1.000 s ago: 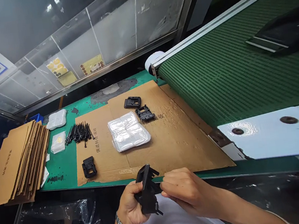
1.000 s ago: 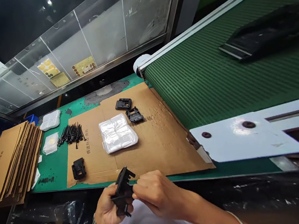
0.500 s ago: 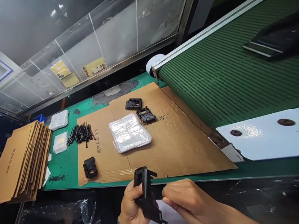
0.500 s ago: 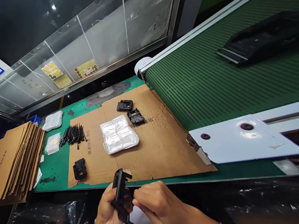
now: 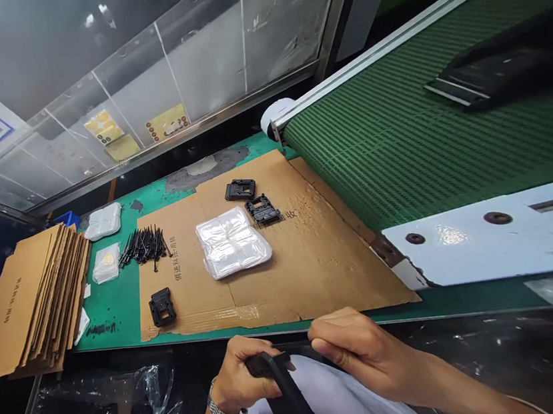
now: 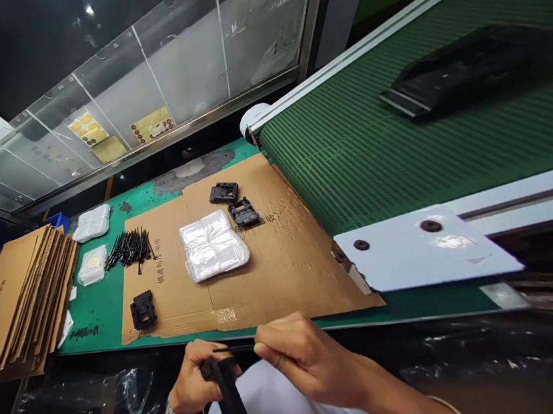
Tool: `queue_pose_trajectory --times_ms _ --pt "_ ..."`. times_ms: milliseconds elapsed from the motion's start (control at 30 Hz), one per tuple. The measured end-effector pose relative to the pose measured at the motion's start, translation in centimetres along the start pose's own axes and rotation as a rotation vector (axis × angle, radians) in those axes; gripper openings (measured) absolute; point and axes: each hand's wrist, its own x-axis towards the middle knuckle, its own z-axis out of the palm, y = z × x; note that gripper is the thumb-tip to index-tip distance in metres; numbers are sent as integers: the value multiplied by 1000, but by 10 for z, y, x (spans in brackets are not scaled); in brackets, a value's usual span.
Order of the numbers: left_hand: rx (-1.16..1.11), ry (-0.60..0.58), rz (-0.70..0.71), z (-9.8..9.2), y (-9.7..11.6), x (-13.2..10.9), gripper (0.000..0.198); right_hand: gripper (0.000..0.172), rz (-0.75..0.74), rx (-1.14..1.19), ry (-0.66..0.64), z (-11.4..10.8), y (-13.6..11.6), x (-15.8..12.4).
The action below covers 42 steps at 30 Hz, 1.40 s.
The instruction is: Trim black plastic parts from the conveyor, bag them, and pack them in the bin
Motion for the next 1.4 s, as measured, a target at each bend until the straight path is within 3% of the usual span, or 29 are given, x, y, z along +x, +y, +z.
queue_pose_trajectory --times_ms 133,300,600,700,800,900,1033,1100,1200,1267,1333,1400 --pt "82 -72 -13 2 -1 0 48 35 -90 -8 -68 -3 -13 0" --pt "89 -82 -18 4 -1 0 54 34 -152 16 -55 6 -9 -2" --pt "30 11 53 -1 -4 3 48 33 -244 -73 -230 3 -14 -18" --pt "6 56 59 -6 -2 4 45 34 -277 -45 -229 -1 -16 -19" --pt "34 38 63 -8 1 6 45 38 -162 44 -141 -3 -15 -18" --pt "113 0 95 -8 3 9 44 40 118 144 -25 2 -14 -11" --pt "257 -33 191 -10 3 14 37 44 383 400 -113 11 -16 1" --pt "349 30 203 -12 4 15 30 45 459 455 -182 13 -17 7" --pt "435 225 223 -11 8 18 23 26 519 393 -178 15 -18 11" --pt "370 469 257 -6 10 20 46 20 482 321 -98 20 -18 11" --pt "98 662 235 3 10 22 70 15 381 210 61 30 -16 10" --pt "-352 635 79 12 8 25 66 13 244 70 249 43 -12 9"
